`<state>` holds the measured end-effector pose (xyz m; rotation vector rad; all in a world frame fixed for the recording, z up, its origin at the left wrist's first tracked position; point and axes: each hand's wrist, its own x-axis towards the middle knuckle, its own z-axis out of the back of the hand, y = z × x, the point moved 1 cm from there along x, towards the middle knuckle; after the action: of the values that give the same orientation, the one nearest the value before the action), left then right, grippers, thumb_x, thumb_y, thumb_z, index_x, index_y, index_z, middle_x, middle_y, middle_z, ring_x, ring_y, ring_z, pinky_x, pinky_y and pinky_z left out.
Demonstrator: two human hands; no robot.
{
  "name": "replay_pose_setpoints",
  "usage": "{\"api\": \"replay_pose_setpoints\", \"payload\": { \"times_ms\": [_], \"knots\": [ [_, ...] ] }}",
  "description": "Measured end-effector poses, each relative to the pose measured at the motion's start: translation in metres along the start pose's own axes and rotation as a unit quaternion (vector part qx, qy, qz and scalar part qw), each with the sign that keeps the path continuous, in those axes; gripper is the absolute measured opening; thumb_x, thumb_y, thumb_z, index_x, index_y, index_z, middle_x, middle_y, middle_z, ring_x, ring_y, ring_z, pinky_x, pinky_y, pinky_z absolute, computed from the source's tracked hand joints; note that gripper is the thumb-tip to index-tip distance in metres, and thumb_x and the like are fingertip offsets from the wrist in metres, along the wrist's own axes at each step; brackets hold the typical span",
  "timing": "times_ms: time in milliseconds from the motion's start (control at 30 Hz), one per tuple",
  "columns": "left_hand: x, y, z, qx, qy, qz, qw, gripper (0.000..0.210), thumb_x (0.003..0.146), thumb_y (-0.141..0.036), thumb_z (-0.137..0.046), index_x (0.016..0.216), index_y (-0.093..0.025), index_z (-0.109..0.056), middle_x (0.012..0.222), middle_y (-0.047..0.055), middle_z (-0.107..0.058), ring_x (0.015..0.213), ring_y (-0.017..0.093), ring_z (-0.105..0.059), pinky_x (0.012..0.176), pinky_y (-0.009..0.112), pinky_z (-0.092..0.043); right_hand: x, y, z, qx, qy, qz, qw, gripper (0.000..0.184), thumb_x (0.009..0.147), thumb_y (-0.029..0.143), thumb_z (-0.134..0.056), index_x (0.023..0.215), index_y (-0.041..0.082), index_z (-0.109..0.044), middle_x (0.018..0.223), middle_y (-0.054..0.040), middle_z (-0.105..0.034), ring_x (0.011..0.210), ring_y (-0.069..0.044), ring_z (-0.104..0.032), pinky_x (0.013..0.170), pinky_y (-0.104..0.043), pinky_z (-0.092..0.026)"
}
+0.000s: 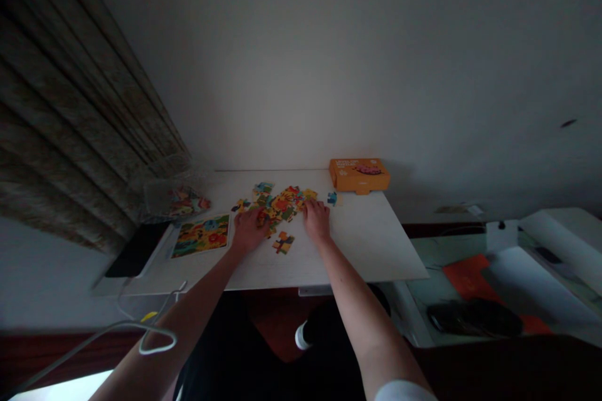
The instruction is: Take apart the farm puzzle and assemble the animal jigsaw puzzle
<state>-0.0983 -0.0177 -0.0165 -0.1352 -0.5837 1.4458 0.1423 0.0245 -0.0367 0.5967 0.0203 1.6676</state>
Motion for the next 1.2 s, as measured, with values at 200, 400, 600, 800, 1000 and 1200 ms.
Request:
{"api": "replay_pose_setpoints", "payload": {
  "times_ms": [200, 400, 600, 800, 1000, 1200],
  "knots": [
    [0.000, 0.001, 0.003, -0.006, -0.010, -0.013, 1.000, 0.044, 0.093, -0.041, -0.067, 0.134, -0.023, -0.064, 0.133, 0.013, -0.070, 0.127, 0.032, -0.062, 0.114, 0.054, -0.037, 0.002, -0.004, 0.002, 0.074, -0.048, -0.026, 0.996, 0.025, 0.101, 0.030, -0.051, 0.113, 0.020, -0.070, 0.122, -0.0139, -0.071, 0.114, -0.029, -0.059, 0.096, -0.042, -0.045],
    [-0.005, -0.004, 0.007, 0.028, -0.019, -0.052, 0.998, 0.038, 0.095, -0.040, -0.065, 0.131, -0.028, -0.066, 0.131, 0.009, -0.073, 0.125, 0.029, -0.064, 0.119, 0.054, -0.031, 0.006, -0.020, -0.001, 0.246, -0.119, -0.098, 0.957, 0.033, 0.096, 0.048, -0.054, 0.098, 0.019, -0.070, 0.103, -0.0141, -0.073, 0.101, -0.027, -0.065, 0.094, -0.041, -0.050],
    [-0.008, -0.007, 0.010, 0.031, -0.038, -0.099, 0.994, 0.034, 0.095, -0.040, -0.066, 0.126, -0.026, -0.068, 0.126, 0.009, -0.075, 0.117, 0.028, -0.069, 0.115, 0.049, -0.038, -0.023, -0.014, 0.002, 0.403, -0.071, -0.154, 0.900, 0.050, 0.087, 0.068, -0.059, 0.100, 0.020, -0.069, 0.096, -0.0102, -0.075, 0.084, -0.024, -0.068, 0.078, -0.036, -0.053],
    [-0.021, -0.025, 0.008, 0.009, -0.043, -0.178, 0.983, 0.028, 0.093, -0.038, -0.070, 0.117, -0.025, -0.070, 0.124, 0.009, -0.075, 0.114, 0.026, -0.070, 0.113, 0.046, -0.042, -0.049, 0.001, 0.018, 0.462, -0.032, -0.154, 0.873, 0.052, 0.079, 0.066, -0.072, 0.104, 0.020, -0.068, 0.082, -0.0045, -0.073, 0.075, -0.021, -0.067, 0.070, -0.031, -0.051],
    [-0.037, -0.065, -0.010, -0.012, -0.063, -0.197, 0.978, 0.026, 0.096, -0.039, -0.067, 0.117, -0.024, -0.070, 0.122, 0.010, -0.076, 0.115, 0.027, -0.069, 0.110, 0.047, -0.044, -0.047, 0.004, 0.029, 0.511, 0.098, -0.126, 0.845, 0.046, 0.075, 0.058, -0.077, 0.101, 0.021, -0.073, 0.087, -0.0059, -0.077, 0.084, -0.025, -0.072, 0.077, -0.034, -0.053],
    [-0.036, -0.082, -0.015, 0.005, -0.029, -0.200, 0.979, 0.029, 0.100, -0.038, -0.061, 0.124, -0.024, -0.068, 0.124, 0.009, -0.075, 0.116, 0.028, -0.068, 0.111, 0.049, -0.043, -0.046, -0.002, 0.025, 0.526, 0.110, -0.113, 0.836, 0.038, 0.075, 0.051, -0.076, 0.098, 0.022, -0.072, 0.097, -0.0070, -0.078, 0.089, -0.025, -0.073, 0.082, -0.036, -0.056]
  ]
}}
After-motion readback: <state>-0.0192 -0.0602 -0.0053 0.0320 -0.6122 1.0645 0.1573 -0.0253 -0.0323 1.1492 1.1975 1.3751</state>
